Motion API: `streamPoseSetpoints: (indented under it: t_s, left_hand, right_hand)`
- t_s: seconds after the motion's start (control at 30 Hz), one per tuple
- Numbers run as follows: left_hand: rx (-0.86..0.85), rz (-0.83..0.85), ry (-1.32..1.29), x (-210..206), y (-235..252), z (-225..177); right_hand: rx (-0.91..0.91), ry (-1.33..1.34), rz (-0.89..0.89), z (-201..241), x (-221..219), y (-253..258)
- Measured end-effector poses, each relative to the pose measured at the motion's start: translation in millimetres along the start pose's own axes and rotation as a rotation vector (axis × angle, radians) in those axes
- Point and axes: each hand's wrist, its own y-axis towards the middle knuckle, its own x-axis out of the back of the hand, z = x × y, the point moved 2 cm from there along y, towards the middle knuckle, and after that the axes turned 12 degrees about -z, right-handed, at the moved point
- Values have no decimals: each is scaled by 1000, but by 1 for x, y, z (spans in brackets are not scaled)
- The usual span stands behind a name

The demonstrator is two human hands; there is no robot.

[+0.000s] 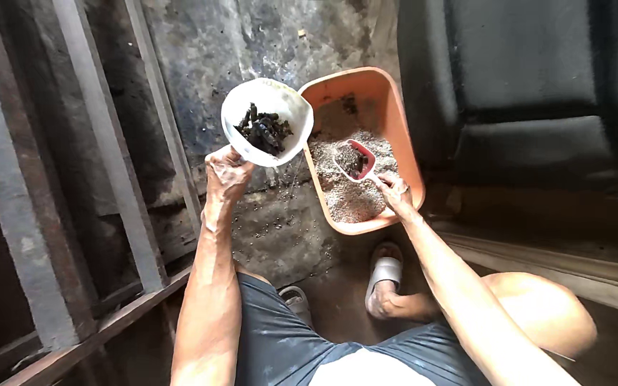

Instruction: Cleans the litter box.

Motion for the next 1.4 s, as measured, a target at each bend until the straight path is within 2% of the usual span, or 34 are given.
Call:
streamPoseSetpoints:
  t_s: [0.17,0.47,0.9,1.4]
  left_hand:
    - [0,48,-28,-11,2,-6]
    - [-24,65,-33,-16,2,0]
    - [4,82,-44,-17,2,13]
    - [-34,94,-46,-21,3,19]
  right_hand:
    - [-63,1,-65,-16,15,-28]
    - [-171,-11,-87,-36,12,-29]
    - [-199,-111,-39,-18,22,-42]
    - [-210,-121,-73,-20,18,-47]
